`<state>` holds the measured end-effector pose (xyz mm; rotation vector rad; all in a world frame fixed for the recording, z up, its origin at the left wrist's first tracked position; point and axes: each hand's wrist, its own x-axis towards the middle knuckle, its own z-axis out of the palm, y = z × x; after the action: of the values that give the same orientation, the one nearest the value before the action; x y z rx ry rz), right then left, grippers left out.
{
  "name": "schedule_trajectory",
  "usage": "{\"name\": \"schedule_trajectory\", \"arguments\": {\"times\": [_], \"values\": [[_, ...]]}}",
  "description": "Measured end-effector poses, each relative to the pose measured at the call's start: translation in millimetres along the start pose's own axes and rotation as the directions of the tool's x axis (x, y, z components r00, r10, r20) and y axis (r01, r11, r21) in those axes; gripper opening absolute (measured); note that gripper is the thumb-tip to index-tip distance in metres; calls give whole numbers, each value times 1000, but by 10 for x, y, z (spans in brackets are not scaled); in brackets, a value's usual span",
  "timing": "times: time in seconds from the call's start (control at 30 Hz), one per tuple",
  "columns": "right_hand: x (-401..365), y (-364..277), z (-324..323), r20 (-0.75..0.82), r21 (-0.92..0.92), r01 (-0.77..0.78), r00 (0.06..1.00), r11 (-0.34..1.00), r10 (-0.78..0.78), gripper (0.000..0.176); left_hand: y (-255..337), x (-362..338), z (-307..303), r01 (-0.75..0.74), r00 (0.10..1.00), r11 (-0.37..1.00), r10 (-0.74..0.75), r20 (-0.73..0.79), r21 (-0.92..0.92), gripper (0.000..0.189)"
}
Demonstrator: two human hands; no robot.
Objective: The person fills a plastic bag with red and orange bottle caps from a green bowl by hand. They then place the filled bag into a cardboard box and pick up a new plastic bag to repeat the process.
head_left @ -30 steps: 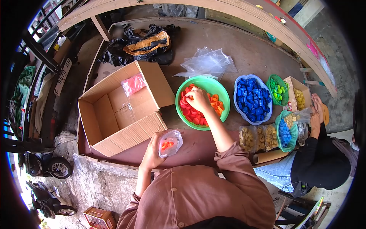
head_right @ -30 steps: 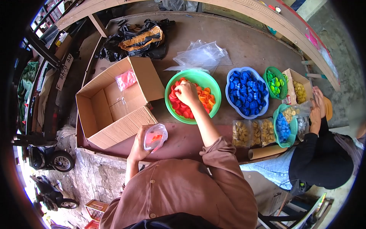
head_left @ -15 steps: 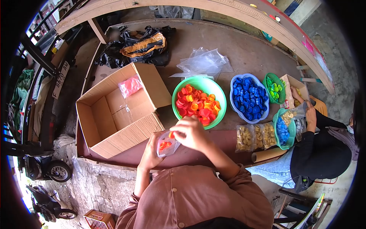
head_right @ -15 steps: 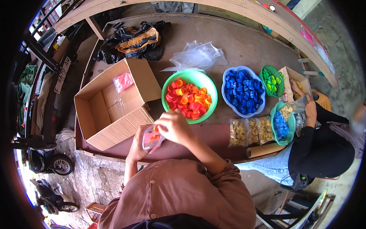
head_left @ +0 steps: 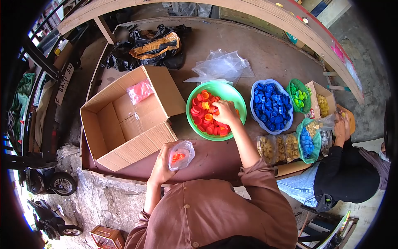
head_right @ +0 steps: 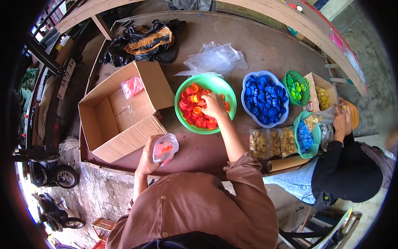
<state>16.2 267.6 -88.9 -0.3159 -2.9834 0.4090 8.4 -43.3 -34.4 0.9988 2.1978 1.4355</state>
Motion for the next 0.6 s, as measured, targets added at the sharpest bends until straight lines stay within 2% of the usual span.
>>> {"name": "schedule_trajectory", "arguments": {"times": [0.03,0.17,0.27,0.4,0.47,0.5,0.53,0.6], "values": [[33,13,42,39,-31,-16,999,999,17,41,-2,-2,2,-3,1000,1000,4,-3,9,64],[78,-45,62,62,-121,-16,998,993,24,37,15,-1,-1,-10,1000,1000,10,4,9,63],[63,-39,115,30,-136,16,999,991,-12,32,16,-12,22,-8,1000,1000,8,2,-20,63],[45,-75,140,-102,-198,39,993,979,-60,18,19,-9,41,-39,999,999,39,11,-33,63],[-4,-83,126,-113,-78,-17,994,997,8,16,26,-21,23,-41,999,999,41,8,-28,63],[-51,-86,103,-208,-36,10,978,999,-18,14,28,-30,14,-43,999,999,43,4,-26,63],[-86,-75,71,-209,-36,14,978,999,-21,14,28,-41,8,-44,999,999,44,2,-25,63],[-161,-74,-9,-268,247,51,963,968,18,13,0,-53,1,-55,998,998,55,1,-17,63]]}}
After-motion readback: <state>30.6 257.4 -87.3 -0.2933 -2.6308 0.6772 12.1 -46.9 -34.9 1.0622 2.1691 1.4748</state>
